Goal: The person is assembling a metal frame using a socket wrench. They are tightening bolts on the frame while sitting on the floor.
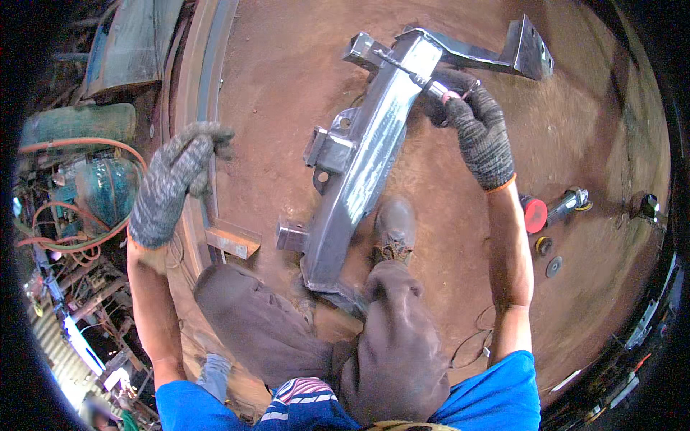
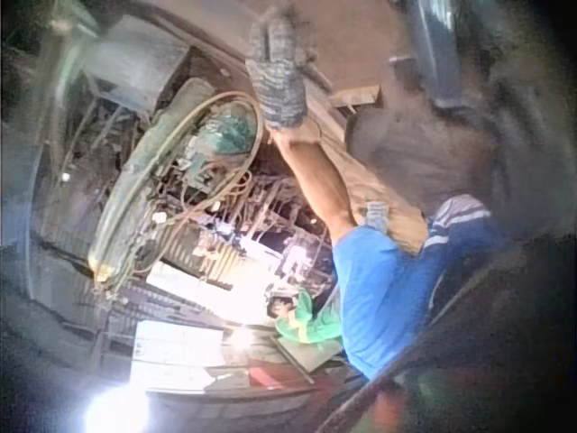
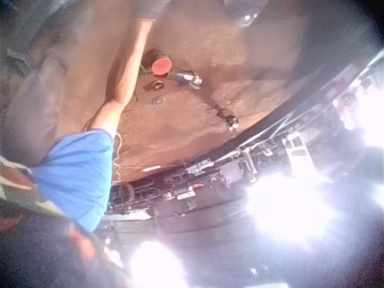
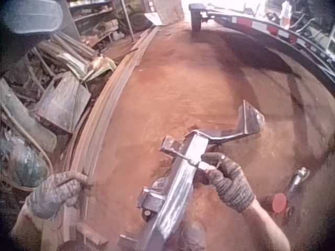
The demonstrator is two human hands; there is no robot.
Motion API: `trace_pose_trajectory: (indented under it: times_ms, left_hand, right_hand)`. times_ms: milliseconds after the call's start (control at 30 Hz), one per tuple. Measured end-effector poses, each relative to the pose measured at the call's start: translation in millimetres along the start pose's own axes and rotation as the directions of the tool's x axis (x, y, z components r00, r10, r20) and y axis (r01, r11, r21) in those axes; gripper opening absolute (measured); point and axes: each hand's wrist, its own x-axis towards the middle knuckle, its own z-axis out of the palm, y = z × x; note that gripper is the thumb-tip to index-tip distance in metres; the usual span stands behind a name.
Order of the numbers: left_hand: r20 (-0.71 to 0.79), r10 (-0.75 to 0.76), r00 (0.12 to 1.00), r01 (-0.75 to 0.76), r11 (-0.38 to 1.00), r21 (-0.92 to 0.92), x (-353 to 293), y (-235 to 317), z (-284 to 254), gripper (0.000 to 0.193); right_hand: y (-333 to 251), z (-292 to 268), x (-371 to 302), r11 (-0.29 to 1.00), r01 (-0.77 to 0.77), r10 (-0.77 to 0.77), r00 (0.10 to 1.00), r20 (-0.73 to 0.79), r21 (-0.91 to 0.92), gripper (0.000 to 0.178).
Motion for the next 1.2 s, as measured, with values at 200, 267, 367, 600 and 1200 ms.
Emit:
trace_pose_trajectory:
  times_ms: [200,267,367,600,1200]
  left_hand:
    - [0.135,0.008,0.991,-0.022,0.995,0.102,35,21,40,0.041]
    - [0.155,0.025,0.988,-0.051,0.985,0.167,45,10,53,0.039]
    - [0.159,0.148,0.976,-0.194,0.922,0.336,66,-36,69,0.037]
    - [0.308,0.152,0.939,-0.225,0.95,0.218,82,-50,129,0.035]
    - [0.28,0.414,0.866,-0.477,0.852,0.217,90,-72,124,0.029]
  right_hand:
    - [29,9,-28,0.968,-0.107,0.108,0.994,0.009,0.225,0.023]
    - [36,7,-33,0.964,-0.108,0.115,0.993,-0.015,0.243,0.023]
    - [37,12,-33,0.974,-0.084,0.091,0.996,-0.025,0.209,0.024]
    - [29,11,-36,0.995,-0.101,0.101,0.991,-0.092,0.007,0.03]
    - [-4,6,133,0.686,-0.219,0.334,0.942,0.033,-0.694,0.035]
